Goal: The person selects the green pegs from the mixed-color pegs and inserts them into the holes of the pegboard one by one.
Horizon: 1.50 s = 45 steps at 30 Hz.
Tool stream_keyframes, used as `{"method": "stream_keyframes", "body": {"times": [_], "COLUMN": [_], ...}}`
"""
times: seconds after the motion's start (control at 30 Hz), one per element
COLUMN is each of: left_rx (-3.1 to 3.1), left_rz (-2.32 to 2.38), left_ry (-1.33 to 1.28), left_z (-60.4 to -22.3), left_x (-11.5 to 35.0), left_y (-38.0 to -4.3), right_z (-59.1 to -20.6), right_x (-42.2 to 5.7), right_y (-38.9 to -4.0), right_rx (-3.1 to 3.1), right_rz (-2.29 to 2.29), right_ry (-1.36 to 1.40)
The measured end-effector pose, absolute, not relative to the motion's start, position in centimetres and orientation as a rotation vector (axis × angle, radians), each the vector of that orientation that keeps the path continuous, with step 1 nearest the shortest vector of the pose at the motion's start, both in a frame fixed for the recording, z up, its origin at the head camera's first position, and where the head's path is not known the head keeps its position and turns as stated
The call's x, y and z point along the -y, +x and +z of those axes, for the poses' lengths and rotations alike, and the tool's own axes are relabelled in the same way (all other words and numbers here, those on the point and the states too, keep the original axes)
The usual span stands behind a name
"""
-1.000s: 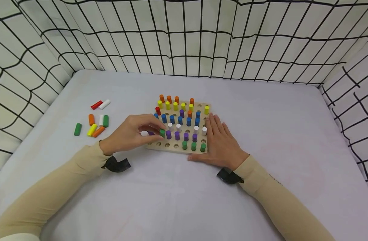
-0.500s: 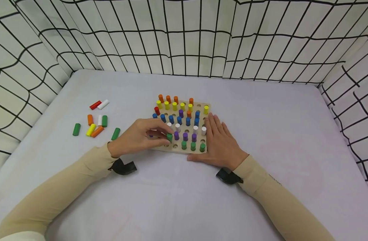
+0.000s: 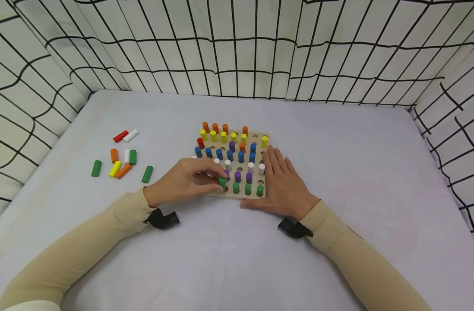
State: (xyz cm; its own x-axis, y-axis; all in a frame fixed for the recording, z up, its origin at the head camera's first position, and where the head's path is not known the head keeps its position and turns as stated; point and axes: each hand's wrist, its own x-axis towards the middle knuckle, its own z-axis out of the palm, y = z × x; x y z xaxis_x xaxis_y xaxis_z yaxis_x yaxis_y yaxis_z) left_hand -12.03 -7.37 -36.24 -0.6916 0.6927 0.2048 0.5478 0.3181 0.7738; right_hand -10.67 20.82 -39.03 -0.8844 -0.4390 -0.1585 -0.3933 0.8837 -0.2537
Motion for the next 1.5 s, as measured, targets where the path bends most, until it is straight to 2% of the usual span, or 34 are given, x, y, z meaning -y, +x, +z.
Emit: {"method": "stream_keyframes", "body": {"times": [0.93,1.5], "left_rx": [-2.444,-2.456], "left_rz": [1.252,1.254], "left_ry": [1.240,1.185], "left_z": [-36.6,-37.3], "left_x": [7.3,7.1], "left_y": [-11.9,-11.9], "right_z": [-38.9,-39.0], "right_x": [-20.7,-20.8], "right_y": [-10.6,-10.5], "right_rx": [-2.845,-2.840], "right_rz": [-0.309,-0.324], "right_ry": [-0.635,-0.631]}}
